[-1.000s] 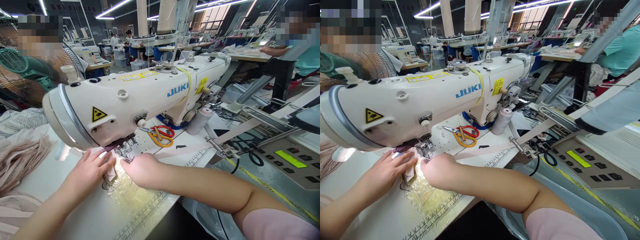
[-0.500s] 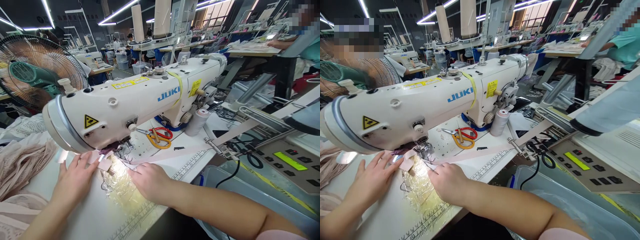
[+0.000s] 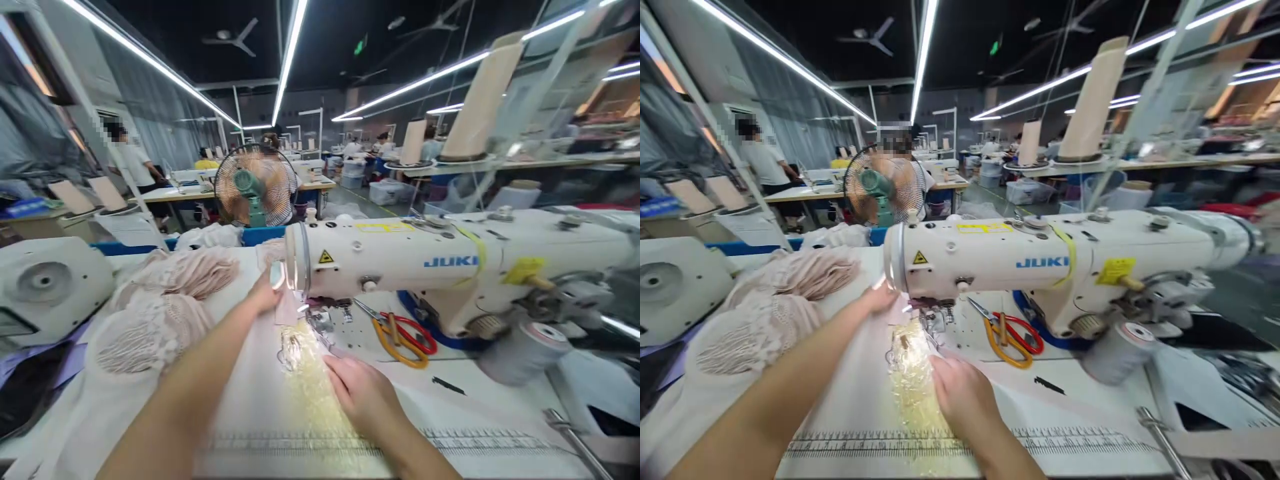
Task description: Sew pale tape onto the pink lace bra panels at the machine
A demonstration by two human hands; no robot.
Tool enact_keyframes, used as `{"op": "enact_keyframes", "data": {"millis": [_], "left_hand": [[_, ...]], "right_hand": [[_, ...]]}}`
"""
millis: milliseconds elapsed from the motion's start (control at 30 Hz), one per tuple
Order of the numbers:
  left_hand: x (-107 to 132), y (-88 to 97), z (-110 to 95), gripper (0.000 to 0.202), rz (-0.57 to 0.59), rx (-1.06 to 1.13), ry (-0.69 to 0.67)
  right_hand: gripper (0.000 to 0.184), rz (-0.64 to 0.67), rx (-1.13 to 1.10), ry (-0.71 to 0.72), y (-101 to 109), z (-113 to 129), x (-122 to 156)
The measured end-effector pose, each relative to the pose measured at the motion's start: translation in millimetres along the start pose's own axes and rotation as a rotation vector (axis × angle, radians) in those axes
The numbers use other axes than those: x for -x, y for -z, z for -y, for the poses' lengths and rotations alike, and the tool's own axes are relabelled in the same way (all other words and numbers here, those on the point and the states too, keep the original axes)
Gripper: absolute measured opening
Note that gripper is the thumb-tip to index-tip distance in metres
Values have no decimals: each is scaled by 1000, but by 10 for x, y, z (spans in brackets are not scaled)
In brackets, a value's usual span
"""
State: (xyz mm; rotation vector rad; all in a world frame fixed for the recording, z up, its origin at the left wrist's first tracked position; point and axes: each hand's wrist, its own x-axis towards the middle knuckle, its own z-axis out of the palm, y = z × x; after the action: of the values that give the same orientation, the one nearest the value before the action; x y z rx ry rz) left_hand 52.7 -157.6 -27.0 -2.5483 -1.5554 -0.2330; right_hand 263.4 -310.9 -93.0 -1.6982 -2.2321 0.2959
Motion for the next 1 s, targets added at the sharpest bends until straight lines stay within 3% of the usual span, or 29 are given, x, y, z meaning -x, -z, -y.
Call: {"op": "enact_keyframes", "data": {"millis": [100,200,267,400,500,600,667,767,833,900,967,1000], "left_hand": [[275,107,-70,33,-9,-36,99],[813,369,36,37,-23,-97,104],[1227,596,258,36,-56,-167,183],[1859,937,858,42,-116,-303,488],[2056,1010,1168,33,-97,-268,548],[2113,1048,1219,30,-165,-215,531],[2142,1115,1101,30,-309,-149,522],[2227,1245,718,23,-539,-35,388],[2318,1264,369,11,-697,11,66],[2445,1150,6,11,-789,76,-214],[2617,888,-312,19,-787,134,-398],[2717,719,-439,20,-793,231,-422]], "right_hand": [[41,4,-9,6,25,20,8],[41,-4,-16,12,56,40,26],[40,-6,-15,6,74,54,35],[38,-24,-14,9,89,91,50],[38,-36,6,17,103,113,51],[36,-47,2,21,127,120,59],[35,-90,-81,15,132,143,108],[34,-175,-343,35,92,274,307],[33,-136,-566,102,34,443,505],[45,6,-782,193,-33,646,699],[66,129,-899,280,-93,835,838],[67,158,-918,300,-116,908,881]]}}
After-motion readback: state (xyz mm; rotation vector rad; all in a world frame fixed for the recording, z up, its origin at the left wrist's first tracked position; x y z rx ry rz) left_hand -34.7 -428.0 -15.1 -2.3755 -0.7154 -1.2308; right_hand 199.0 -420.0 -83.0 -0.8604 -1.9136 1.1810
